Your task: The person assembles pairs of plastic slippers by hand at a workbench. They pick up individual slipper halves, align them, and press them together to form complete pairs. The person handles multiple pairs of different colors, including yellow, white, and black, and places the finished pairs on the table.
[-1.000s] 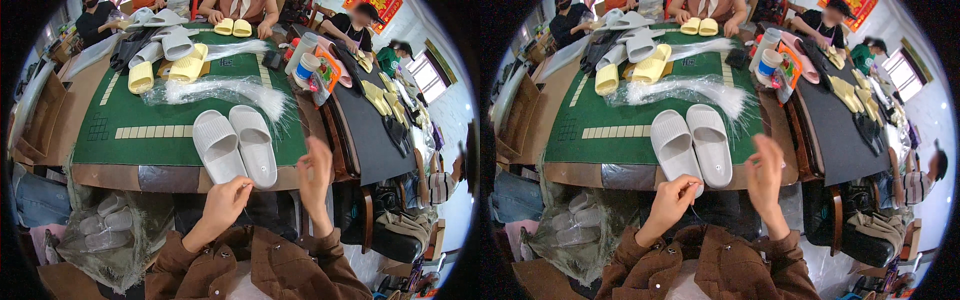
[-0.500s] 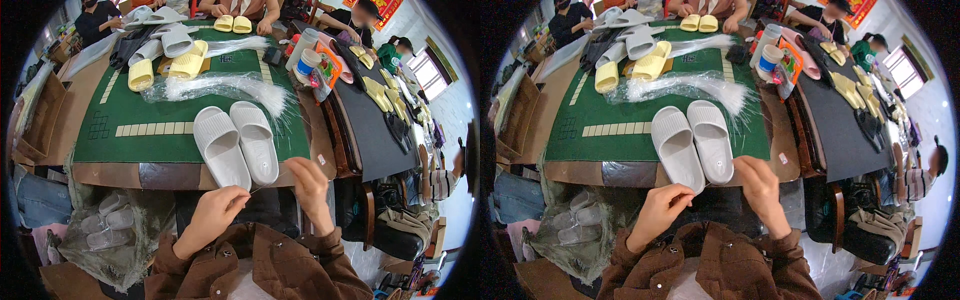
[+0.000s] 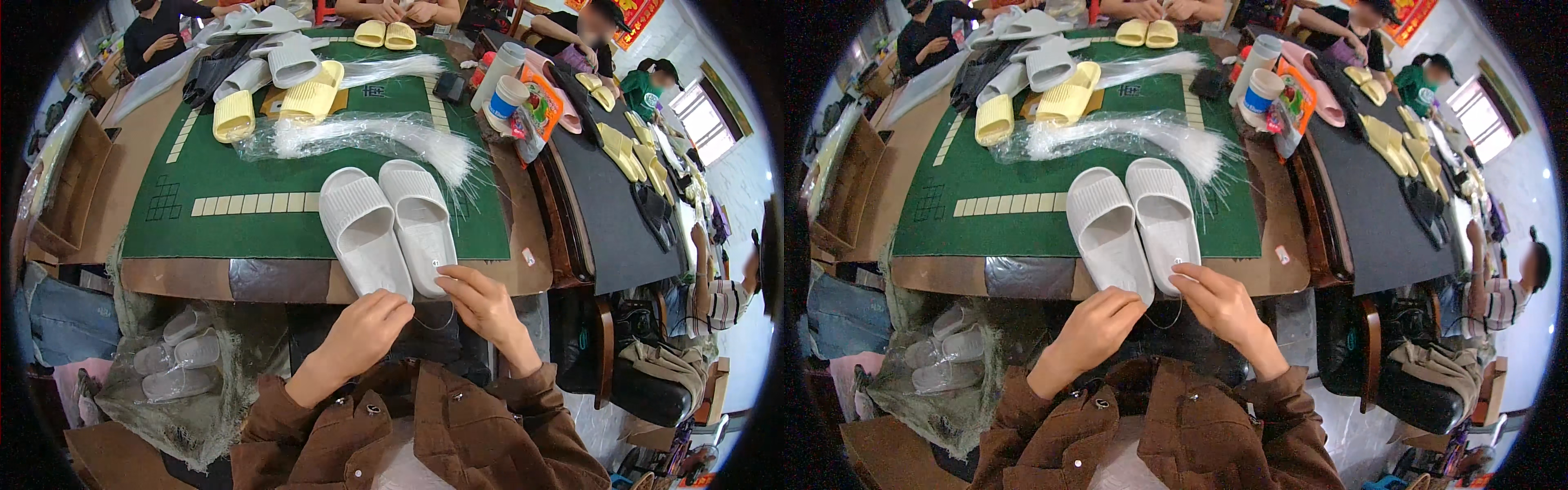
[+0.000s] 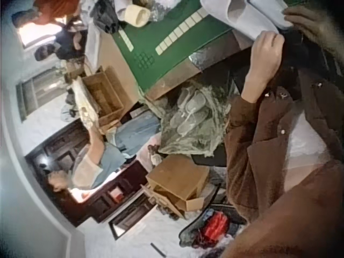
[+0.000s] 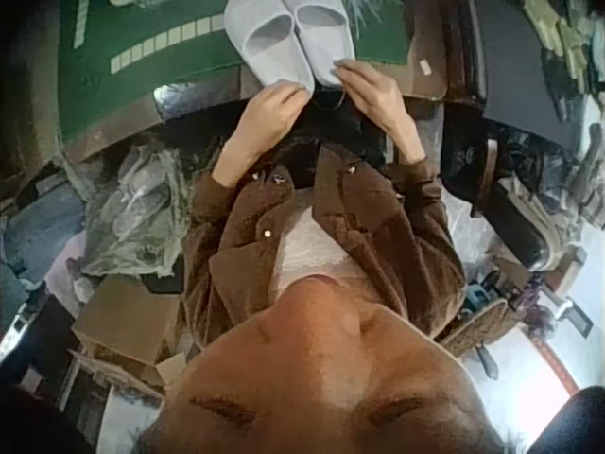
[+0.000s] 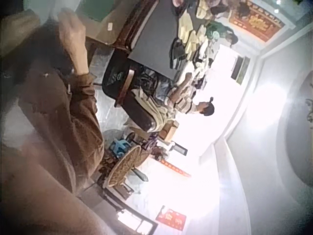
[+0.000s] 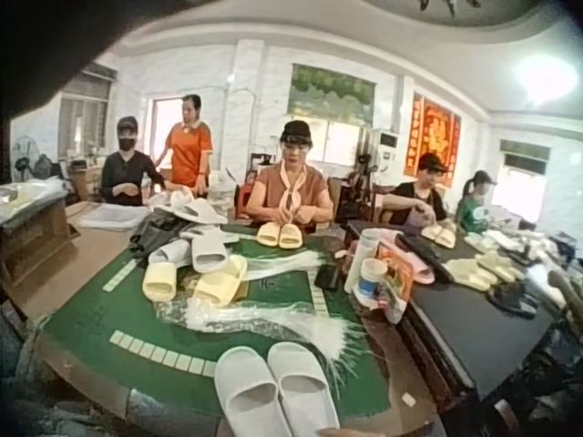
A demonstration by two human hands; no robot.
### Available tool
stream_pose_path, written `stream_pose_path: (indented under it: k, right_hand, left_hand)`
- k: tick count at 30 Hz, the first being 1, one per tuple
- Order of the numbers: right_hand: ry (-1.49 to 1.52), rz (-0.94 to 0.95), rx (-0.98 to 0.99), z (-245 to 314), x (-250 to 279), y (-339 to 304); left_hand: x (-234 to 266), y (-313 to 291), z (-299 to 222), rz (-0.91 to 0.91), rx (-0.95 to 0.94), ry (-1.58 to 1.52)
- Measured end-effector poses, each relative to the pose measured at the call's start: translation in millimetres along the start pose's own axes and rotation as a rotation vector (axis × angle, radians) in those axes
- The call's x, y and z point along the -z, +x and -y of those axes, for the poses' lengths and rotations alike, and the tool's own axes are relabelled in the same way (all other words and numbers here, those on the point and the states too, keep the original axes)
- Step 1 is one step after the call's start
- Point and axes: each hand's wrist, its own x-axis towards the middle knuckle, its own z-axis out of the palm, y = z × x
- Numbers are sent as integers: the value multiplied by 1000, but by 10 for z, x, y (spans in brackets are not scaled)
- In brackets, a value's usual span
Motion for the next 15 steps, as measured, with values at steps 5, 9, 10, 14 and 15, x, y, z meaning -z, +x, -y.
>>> stream_pose_path:
  k: [5, 9, 10, 14, 15]
  right_hand:
    - [-62, 37, 57, -168, -186, 67]
    - [-84, 29, 68, -323, -294, 208]
    - [-98, 28, 70, -357, -316, 248]
    - [-121, 41, 36, -496, -411, 385]
    - [-116, 46, 20, -513, -427, 428]
  left_hand:
    - [-149, 106, 417, 87, 154, -215]
    - [-145, 242, 605, 13, 185, -145]
    - [-129, 277, 655, -15, 187, -100]
    - [-85, 301, 755, 51, 196, 70]
    - [-41, 292, 807, 270, 280, 82]
